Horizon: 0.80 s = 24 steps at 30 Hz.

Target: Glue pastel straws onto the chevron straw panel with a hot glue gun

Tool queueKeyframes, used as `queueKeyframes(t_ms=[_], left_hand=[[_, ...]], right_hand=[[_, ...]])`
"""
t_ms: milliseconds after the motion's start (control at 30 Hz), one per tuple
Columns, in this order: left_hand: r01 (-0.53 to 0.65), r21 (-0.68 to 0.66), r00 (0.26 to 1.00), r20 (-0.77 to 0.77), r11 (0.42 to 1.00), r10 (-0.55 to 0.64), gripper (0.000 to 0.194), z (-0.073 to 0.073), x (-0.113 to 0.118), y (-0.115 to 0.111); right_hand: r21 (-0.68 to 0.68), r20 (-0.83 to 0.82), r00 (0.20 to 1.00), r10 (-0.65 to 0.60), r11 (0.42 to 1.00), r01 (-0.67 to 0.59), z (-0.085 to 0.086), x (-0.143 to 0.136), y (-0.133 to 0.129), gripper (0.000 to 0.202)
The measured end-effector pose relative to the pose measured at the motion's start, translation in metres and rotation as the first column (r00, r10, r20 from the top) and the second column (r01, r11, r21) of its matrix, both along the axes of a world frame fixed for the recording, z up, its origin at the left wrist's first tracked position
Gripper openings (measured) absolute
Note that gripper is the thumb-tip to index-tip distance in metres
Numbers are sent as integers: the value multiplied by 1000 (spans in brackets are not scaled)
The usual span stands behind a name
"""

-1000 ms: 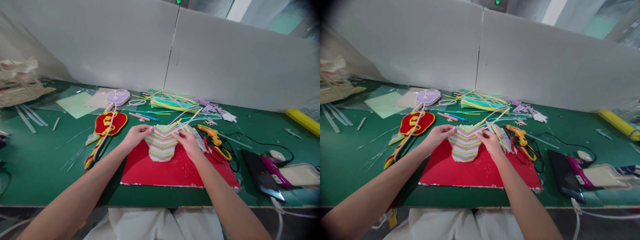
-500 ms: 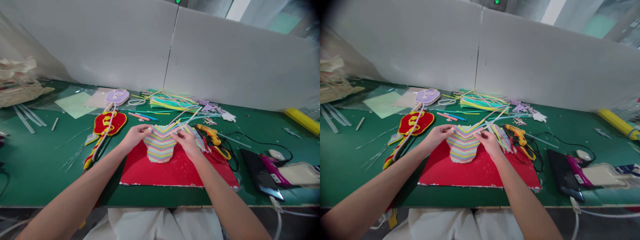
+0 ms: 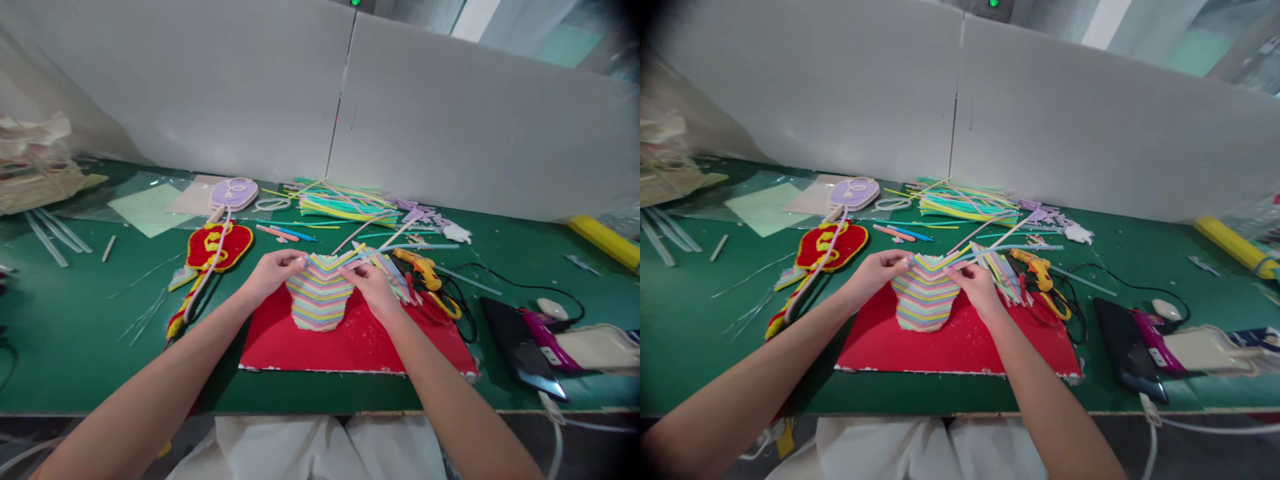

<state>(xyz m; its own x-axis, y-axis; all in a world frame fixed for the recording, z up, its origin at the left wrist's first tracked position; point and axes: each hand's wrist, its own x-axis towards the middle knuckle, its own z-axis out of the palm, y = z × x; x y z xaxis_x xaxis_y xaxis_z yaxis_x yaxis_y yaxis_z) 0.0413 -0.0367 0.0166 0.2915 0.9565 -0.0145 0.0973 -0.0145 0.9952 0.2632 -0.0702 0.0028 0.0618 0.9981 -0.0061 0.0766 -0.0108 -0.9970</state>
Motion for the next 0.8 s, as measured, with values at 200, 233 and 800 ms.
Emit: queueKeyframes(t_ms=[200,233,800], left_hand=[[-23,49,1000,-18,999,24,53,-2,1,0],[-31,60,999,-21,998,33,51,-3,2,0],[-90,118,994,-51,989,97,41,-7,7,1]], right_hand=[[12,48,999,-6,1000,6,1,0,0,42],[17,56,998,-4,1000,3,2,0,0,41],[82,113,993,22,996,-31,-1,-2,-1,35]])
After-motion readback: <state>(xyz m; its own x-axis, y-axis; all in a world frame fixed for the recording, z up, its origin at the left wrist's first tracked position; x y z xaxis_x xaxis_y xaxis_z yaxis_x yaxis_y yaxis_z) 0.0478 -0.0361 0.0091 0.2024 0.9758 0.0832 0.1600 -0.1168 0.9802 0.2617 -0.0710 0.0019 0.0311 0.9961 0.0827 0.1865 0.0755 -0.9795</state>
